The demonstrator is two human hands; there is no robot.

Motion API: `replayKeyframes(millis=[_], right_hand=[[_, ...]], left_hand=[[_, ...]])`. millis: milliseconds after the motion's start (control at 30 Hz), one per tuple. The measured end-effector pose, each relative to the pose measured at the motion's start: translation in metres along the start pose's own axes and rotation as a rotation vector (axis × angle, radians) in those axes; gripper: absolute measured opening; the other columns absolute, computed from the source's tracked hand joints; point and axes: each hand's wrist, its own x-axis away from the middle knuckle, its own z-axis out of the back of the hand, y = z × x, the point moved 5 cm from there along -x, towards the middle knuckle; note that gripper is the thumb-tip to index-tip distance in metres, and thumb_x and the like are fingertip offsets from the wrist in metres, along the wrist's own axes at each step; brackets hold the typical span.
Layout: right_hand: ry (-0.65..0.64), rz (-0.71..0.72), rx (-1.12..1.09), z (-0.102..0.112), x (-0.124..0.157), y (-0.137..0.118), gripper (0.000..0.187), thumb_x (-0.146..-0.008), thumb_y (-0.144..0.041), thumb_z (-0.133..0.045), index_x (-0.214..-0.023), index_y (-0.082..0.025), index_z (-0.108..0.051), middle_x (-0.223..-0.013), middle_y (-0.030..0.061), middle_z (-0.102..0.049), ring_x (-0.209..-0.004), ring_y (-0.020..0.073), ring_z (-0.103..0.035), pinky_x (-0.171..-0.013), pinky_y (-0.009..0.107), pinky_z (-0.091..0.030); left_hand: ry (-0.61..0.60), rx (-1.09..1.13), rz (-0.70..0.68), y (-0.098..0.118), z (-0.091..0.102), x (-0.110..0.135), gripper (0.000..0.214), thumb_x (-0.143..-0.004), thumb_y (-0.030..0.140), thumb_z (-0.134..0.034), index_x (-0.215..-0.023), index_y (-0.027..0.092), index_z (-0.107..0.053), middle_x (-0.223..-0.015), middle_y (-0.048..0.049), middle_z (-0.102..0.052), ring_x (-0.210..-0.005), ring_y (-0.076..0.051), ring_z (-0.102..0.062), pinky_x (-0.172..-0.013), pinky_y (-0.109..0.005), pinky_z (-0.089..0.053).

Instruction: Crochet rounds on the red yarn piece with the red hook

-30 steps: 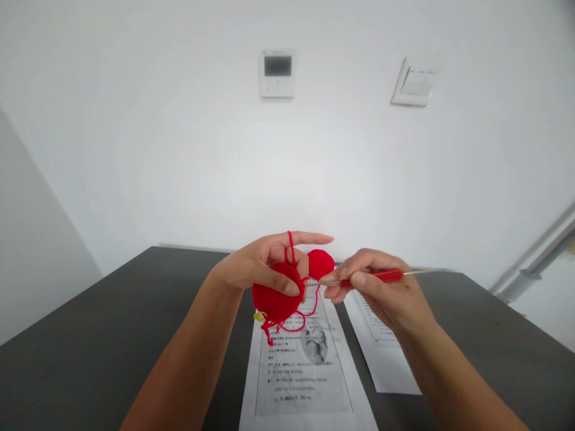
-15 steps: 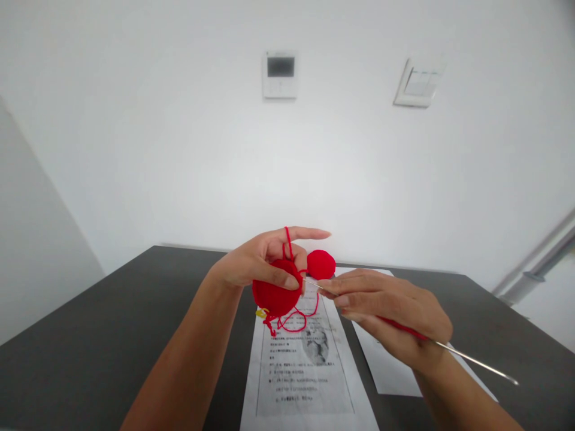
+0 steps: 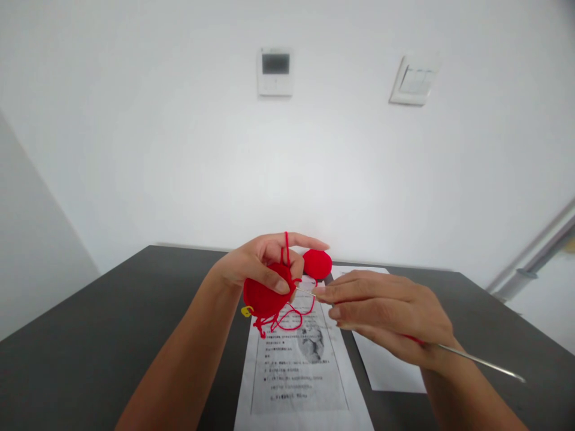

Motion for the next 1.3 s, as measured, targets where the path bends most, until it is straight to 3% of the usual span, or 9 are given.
replayKeyframes(millis=[200, 333, 600, 700, 800, 1033, 1300], right_hand=[[0.168, -0.232, -0.390, 0.003, 0.007, 0.017, 0.015, -0.089, -0.010, -0.064, -0.100, -0.017, -0.072, -0.094, 0.0103, -0.078, -0.094, 0.0199, -0.075, -0.080, 0.031, -0.063], [0.341, -0.395, -0.618, -0.001, 0.012, 0.029, 0.010, -0.087, -0.015, -0.069, -0.093, -0.020, -0.075, -0.086, 0.0064, -0.079, -0.080, 0.0188, -0.077, -0.073, 0.030, -0.065], [0.481, -0.440, -0.797, -0.011, 0.013, 0.040, 0.010, -0.086, -0.016, -0.071, -0.093, -0.021, -0.076, -0.092, 0.0051, -0.080, -0.075, 0.0163, -0.077, -0.068, 0.027, -0.065], [0.511, -0.423, -0.717, -0.011, 0.015, 0.040, 0.009, -0.087, -0.019, -0.070, -0.093, -0.022, -0.075, -0.092, 0.0044, -0.079, -0.074, 0.0164, -0.076, -0.066, 0.028, -0.065], [0.495, -0.349, -0.472, -0.008, 0.015, 0.036, 0.013, -0.088, -0.016, -0.068, -0.096, -0.024, -0.074, -0.095, 0.0050, -0.079, -0.081, 0.0183, -0.075, -0.070, 0.032, -0.065], [0.334, 0.018, 0.204, -0.002, 0.005, 0.015, 0.021, -0.083, -0.006, -0.067, -0.099, -0.019, -0.066, -0.102, 0.0124, -0.077, -0.095, 0.0226, -0.072, -0.081, 0.040, -0.061], [0.281, 0.092, 0.449, -0.007, 0.003, 0.012, 0.019, -0.088, -0.008, -0.060, -0.103, -0.019, -0.063, -0.103, 0.0116, -0.078, -0.103, 0.0211, -0.071, -0.083, 0.037, -0.062]], left_hand=[[-0.051, -0.028, -0.011, 0.001, -0.005, -0.003, 0.060, -0.067, 0.005, -0.074, -0.125, 0.017, -0.062, -0.068, 0.0009, -0.062, -0.053, -0.010, -0.055, -0.050, -0.020, -0.039], [0.007, -0.062, -0.036, 0.006, -0.006, -0.003, 0.058, -0.068, 0.003, -0.074, -0.124, 0.017, -0.062, -0.071, 0.0004, -0.064, -0.056, -0.010, -0.059, -0.051, -0.019, -0.043], [0.090, -0.110, -0.130, 0.016, -0.010, -0.003, 0.058, -0.074, 0.006, -0.076, -0.128, 0.020, -0.061, -0.075, 0.0007, -0.066, -0.060, -0.009, -0.061, -0.055, -0.018, -0.045], [0.146, -0.149, -0.156, 0.016, -0.009, -0.003, 0.064, -0.072, 0.009, -0.079, -0.132, 0.020, -0.058, -0.076, 0.0000, -0.067, -0.064, -0.011, -0.063, -0.057, -0.019, -0.047], [0.188, -0.161, -0.181, 0.018, -0.010, -0.004, 0.070, -0.072, 0.010, -0.079, -0.137, 0.020, -0.054, -0.078, -0.0005, -0.068, -0.065, -0.011, -0.064, -0.058, -0.018, -0.047], [0.255, -0.165, -0.250, 0.022, -0.018, -0.005, 0.102, -0.072, 0.008, -0.078, -0.154, 0.029, -0.023, -0.086, -0.0010, -0.070, -0.068, -0.011, -0.065, -0.065, -0.020, -0.051], [0.341, -0.275, -0.290, 0.022, -0.024, -0.003, 0.107, -0.076, 0.012, -0.077, -0.155, 0.040, -0.009, -0.093, 0.0003, -0.069, -0.076, -0.011, -0.066, -0.069, -0.020, -0.052]])
